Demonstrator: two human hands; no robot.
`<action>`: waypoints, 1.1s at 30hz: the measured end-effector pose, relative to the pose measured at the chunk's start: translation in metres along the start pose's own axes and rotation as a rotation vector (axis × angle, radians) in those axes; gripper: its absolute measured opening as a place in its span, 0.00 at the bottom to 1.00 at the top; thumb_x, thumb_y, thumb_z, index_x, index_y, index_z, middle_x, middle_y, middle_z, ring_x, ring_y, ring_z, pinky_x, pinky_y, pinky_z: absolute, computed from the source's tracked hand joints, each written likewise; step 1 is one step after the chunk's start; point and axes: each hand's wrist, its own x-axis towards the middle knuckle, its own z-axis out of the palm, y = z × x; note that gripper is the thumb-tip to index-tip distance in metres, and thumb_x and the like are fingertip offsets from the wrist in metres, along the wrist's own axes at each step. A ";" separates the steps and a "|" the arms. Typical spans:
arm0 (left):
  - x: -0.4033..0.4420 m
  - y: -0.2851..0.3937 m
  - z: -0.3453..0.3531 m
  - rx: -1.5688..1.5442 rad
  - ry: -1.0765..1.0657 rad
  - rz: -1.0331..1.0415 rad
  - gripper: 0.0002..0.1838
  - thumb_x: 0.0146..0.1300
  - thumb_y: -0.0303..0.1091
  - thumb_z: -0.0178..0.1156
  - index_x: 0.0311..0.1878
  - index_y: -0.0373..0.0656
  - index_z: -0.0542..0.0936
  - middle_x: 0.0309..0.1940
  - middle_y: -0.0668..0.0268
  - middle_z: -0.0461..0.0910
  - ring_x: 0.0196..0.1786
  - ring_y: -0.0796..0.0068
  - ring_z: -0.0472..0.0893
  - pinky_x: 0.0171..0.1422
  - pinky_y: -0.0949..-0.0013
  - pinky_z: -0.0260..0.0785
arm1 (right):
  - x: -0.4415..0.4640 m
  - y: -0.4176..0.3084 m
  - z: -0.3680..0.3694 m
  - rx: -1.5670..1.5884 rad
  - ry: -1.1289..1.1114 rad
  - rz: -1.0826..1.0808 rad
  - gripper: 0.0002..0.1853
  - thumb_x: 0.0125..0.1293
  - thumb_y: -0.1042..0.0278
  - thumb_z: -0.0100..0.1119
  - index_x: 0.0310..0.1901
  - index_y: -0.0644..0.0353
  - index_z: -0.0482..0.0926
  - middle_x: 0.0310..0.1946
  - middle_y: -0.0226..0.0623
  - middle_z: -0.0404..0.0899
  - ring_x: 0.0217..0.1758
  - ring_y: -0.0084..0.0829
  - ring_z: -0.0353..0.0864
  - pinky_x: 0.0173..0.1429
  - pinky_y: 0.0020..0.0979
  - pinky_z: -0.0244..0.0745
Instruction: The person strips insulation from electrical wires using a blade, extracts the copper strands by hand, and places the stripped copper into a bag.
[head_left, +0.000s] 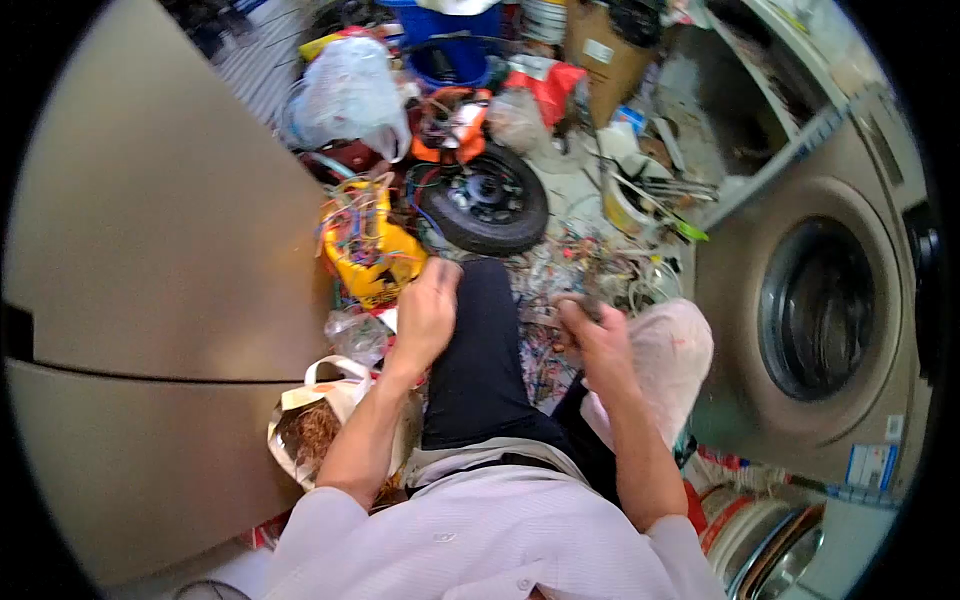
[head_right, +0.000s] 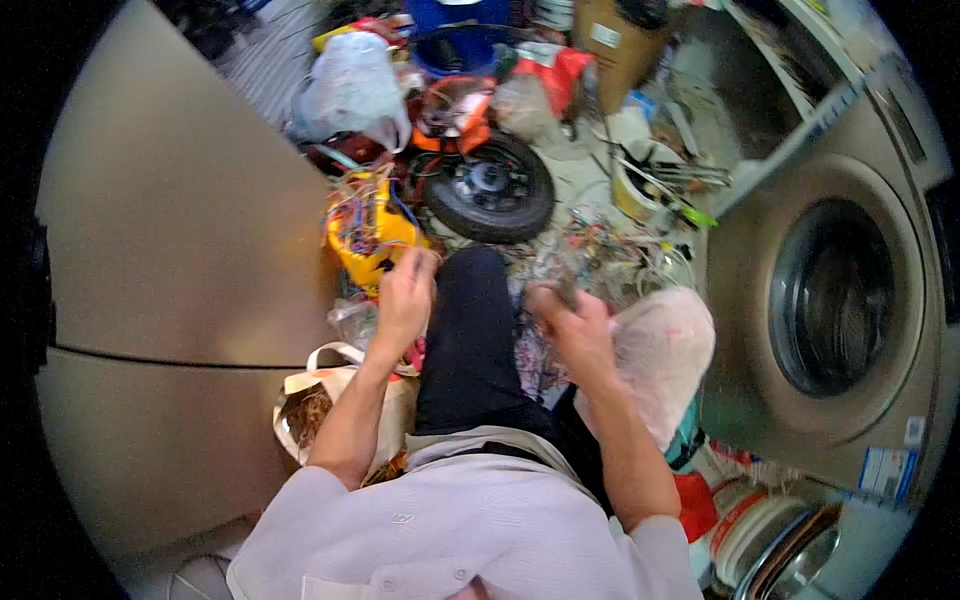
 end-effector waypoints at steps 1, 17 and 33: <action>-0.012 0.009 0.016 0.047 -0.036 0.147 0.11 0.73 0.37 0.53 0.40 0.39 0.77 0.24 0.46 0.79 0.30 0.39 0.80 0.33 0.46 0.70 | 0.006 0.010 0.002 0.069 -0.072 -0.030 0.12 0.70 0.61 0.61 0.46 0.59 0.85 0.24 0.21 0.73 0.25 0.15 0.65 0.29 0.22 0.58; -0.089 0.062 0.078 -0.048 -0.443 0.044 0.08 0.68 0.32 0.59 0.39 0.37 0.81 0.27 0.49 0.81 0.31 0.49 0.83 0.34 0.58 0.72 | -0.019 0.049 -0.021 0.548 0.206 -0.061 0.05 0.70 0.69 0.59 0.40 0.60 0.78 0.31 0.34 0.82 0.32 0.27 0.81 0.37 0.30 0.78; -0.111 0.083 0.093 -0.283 -0.559 0.223 0.05 0.65 0.28 0.62 0.33 0.39 0.79 0.20 0.53 0.77 0.21 0.56 0.79 0.26 0.62 0.69 | -0.019 -0.006 -0.123 0.739 0.364 -0.099 0.09 0.70 0.67 0.59 0.32 0.55 0.71 0.18 0.18 0.57 0.16 0.17 0.54 0.21 0.27 0.54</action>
